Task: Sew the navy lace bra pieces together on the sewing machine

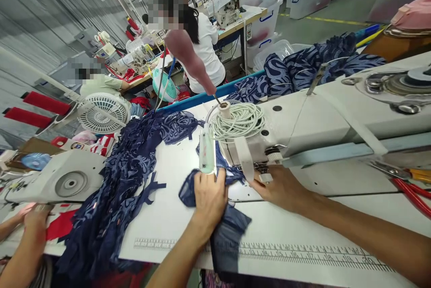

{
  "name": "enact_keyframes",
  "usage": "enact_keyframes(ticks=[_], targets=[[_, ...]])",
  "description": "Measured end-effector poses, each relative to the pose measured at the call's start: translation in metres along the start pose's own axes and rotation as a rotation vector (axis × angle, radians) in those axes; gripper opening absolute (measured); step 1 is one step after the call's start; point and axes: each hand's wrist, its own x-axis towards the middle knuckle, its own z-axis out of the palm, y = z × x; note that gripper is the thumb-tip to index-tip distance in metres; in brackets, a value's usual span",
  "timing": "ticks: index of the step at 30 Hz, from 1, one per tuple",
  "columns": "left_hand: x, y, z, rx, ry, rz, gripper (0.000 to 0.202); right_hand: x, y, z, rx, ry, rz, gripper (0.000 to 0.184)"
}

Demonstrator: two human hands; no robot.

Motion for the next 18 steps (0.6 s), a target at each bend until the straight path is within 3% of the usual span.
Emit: enact_keyframes(ticks=[3, 7, 11, 18], targets=[[0.007, -0.007, -0.010, -0.059, -0.021, -0.022, 0.016, 0.001, 0.000, 0.003, -0.010, -0.003, 0.015, 0.030], [0.010, 0.015, -0.015, -0.236, 0.166, -0.044, 0.037, 0.001, 0.001, 0.005, -0.006, -0.025, -0.027, 0.028], [0.012, 0.029, -0.004, -0.298, 0.198, 0.036, 0.023, -0.002, 0.006, 0.003, -0.022, -0.015, -0.053, 0.026], [0.013, 0.015, -0.003, -0.432, 0.162, 0.024, 0.015, -0.013, 0.020, -0.012, -0.020, -0.051, -0.210, 0.037]])
